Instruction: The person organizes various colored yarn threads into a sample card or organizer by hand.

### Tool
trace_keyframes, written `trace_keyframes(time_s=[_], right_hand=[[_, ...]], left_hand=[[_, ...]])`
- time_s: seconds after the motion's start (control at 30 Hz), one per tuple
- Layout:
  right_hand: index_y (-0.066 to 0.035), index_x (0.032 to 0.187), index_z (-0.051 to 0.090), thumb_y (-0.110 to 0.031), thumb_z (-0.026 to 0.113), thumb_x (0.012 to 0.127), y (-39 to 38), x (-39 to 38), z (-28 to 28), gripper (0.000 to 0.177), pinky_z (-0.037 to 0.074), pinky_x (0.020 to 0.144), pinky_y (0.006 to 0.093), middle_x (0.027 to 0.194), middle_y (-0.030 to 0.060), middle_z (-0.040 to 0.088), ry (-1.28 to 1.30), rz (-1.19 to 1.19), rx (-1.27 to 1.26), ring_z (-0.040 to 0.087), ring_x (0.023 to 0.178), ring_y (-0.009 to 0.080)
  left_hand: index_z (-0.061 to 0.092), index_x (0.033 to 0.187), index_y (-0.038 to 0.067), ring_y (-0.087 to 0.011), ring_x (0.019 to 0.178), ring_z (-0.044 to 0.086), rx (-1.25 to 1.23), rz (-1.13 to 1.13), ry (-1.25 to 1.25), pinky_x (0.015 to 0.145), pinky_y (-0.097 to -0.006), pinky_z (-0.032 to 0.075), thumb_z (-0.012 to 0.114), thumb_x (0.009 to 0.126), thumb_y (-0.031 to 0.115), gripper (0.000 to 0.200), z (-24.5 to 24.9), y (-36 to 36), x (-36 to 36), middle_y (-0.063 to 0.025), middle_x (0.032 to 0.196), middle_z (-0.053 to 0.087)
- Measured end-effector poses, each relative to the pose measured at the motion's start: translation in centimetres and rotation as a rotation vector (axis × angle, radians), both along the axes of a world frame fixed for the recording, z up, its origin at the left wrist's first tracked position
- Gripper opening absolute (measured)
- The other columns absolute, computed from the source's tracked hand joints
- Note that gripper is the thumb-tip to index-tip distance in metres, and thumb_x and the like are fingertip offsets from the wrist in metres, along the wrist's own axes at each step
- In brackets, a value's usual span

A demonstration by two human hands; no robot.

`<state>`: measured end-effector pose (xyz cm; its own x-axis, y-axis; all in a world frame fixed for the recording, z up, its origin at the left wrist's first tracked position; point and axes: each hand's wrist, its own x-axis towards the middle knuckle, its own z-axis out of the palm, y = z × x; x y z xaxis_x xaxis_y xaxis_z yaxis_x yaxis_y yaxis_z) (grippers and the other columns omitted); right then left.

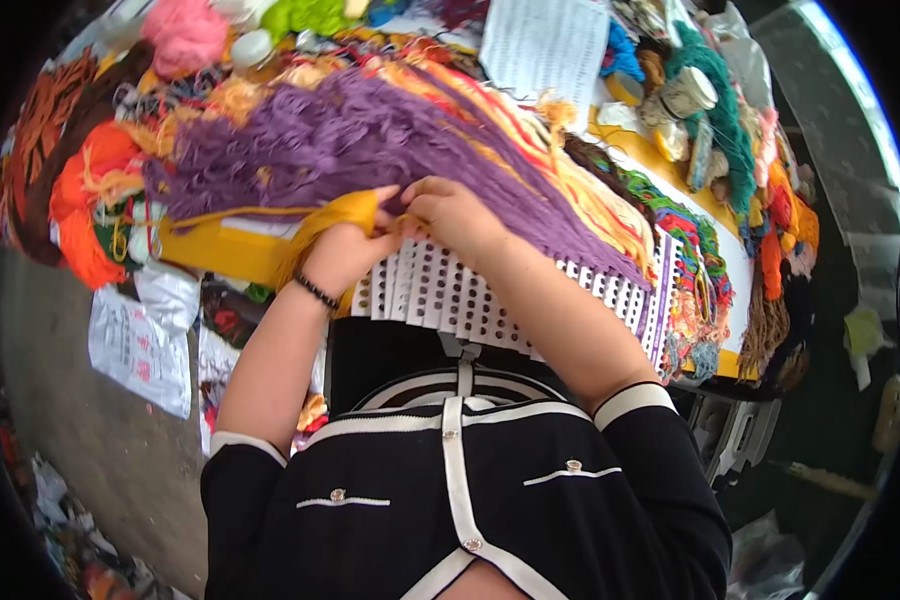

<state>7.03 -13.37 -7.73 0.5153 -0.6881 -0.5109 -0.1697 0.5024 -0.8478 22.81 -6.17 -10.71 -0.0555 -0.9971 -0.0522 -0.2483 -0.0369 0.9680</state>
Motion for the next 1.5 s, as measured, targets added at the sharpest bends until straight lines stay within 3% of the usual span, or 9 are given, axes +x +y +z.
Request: trace_keyframes(time_s=[0.07, 0.13, 0.2, 0.4, 0.57, 0.67, 0.73, 0.97, 1.5], right_hand=[[-0.003, 0.096, 0.053, -0.011, 0.05, 0.082, -0.1, 0.0, -0.1, 0.016, 0.046, 0.058, 0.0243, 0.075, 0.0072, 0.061, 0.096, 0.116, -0.077, 0.058, 0.065, 0.0135], [-0.001, 0.098, 0.051, -0.011, 0.049, 0.083, -0.1, 0.3, -0.7, 0.018, 0.049, 0.063, 0.0261, 0.078, 0.0083, 0.062, 0.165, 0.189, -0.182, 0.06, 0.068, 0.0146], [0.0, 0.099, 0.051, -0.011, 0.048, 0.084, 0.1, 0.3, -0.2, 0.019, 0.049, 0.065, 0.0268, 0.078, 0.0085, 0.063, 0.199, 0.196, -0.191, 0.061, 0.07, 0.0152], [0.001, 0.102, 0.05, -0.011, 0.047, 0.084, 0.2, 0.2, 0.1, 0.022, 0.05, 0.068, 0.0267, 0.08, 0.0081, 0.064, 0.267, 0.232, -0.245, 0.062, 0.072, 0.0151], [-0.001, 0.096, 0.057, -0.012, 0.049, 0.083, 2.1, 0.8, 1.5, 0.018, 0.049, 0.068, 0.0269, 0.08, 0.0071, 0.065, 0.408, 0.222, -0.483, 0.062, 0.073, 0.0154], [-0.003, 0.09, 0.063, -0.012, 0.056, 0.081, 4.9, 1.2, 4.4, 0.015, 0.048, 0.067, 0.028, 0.078, 0.0064, 0.063, 0.17, 0.195, -0.591, 0.062, 0.073, 0.0153], [-0.001, 0.09, 0.065, -0.012, 0.059, 0.082, 6.2, 1.9, 4.5, 0.015, 0.048, 0.061, 0.0274, 0.074, 0.0052, 0.061, -0.103, 0.135, -0.935, 0.06, 0.071, 0.0143], [0.006, 0.093, 0.062, -0.007, 0.058, 0.085, 8.0, 1.8, 5.4, 0.016, 0.044, 0.054, 0.0234, 0.071, 0.0048, 0.06, -0.351, 0.141, -0.049, 0.056, 0.059, 0.0108], [0.008, 0.088, 0.062, -0.006, 0.058, 0.082, 8.4, 1.0, 5.5, 0.015, 0.048, 0.072, 0.0249, 0.083, 0.0073, 0.063, -0.414, 0.011, -0.021, 0.058, 0.075, 0.0109]], left_hand=[[0.053, 0.121, 0.008, -0.01, 0.067, 0.054, -0.175, 0.209, -0.59, 0.065, -0.0254, 0.045, 0.06, 0.082, 0.012, 0.039, -0.8, -0.2, 1.5, -0.0036, 0.08, 0.061], [0.056, 0.118, 0.011, -0.0109, 0.064, 0.052, -0.232, 0.453, -0.529, 0.061, -0.0266, 0.044, 0.055, 0.084, 0.014, 0.034, -0.2, 0.0, 3.8, -0.0035, 0.082, 0.06], [0.06, 0.107, 0.006, -0.0065, 0.062, 0.047, 0.11, 0.614, -0.013, 0.055, -0.0199, 0.039, 0.053, 0.082, 0.008, 0.027, 1.7, 0.6, 6.7, 0.0009, 0.077, 0.055], [0.057, 0.107, 0.005, -0.0081, 0.066, 0.052, -0.272, 0.835, 0.724, 0.057, -0.0193, 0.041, 0.053, 0.091, 0.023, 0.024, 5.2, 4.6, 20.0, -0.0028, 0.084, 0.056], [0.054, 0.113, 0.006, -0.0134, 0.099, 0.051, -0.008, 0.853, 0.586, 0.079, -0.0276, 0.041, 0.052, 0.091, 0.02, 0.027, 6.4, 5.9, 12.8, -0.0019, 0.104, 0.059], [0.054, 0.114, -0.004, -0.0173, 0.094, 0.058, -0.079, 0.237, 0.302, 0.082, -0.0298, 0.044, 0.048, 0.087, 0.01, 0.03, 4.5, 8.5, 7.5, -0.0127, 0.106, 0.06], [0.047, 0.122, -0.006, -0.0179, 0.093, 0.059, 0.16, 0.22, 0.68, 0.082, -0.0299, 0.046, 0.044, 0.084, 0.004, 0.039, 7.4, 8.7, 3.3, -0.015, 0.106, 0.059], [0.042, 0.129, -0.004, -0.0159, 0.094, 0.058, 0.075, 0.213, 0.707, 0.071, -0.0275, 0.051, 0.044, 0.084, 0.001, 0.045, 7.6, 8.4, -0.3, -0.0102, 0.113, 0.056], [0.049, 0.123, -0.005, -0.0102, 0.055, 0.054, 0.152, 0.249, 0.813, 0.05, -0.0208, 0.047, 0.043, 0.085, 0.002, 0.039, 7.3, 9.3, -0.3, -0.0102, 0.111, 0.058]])
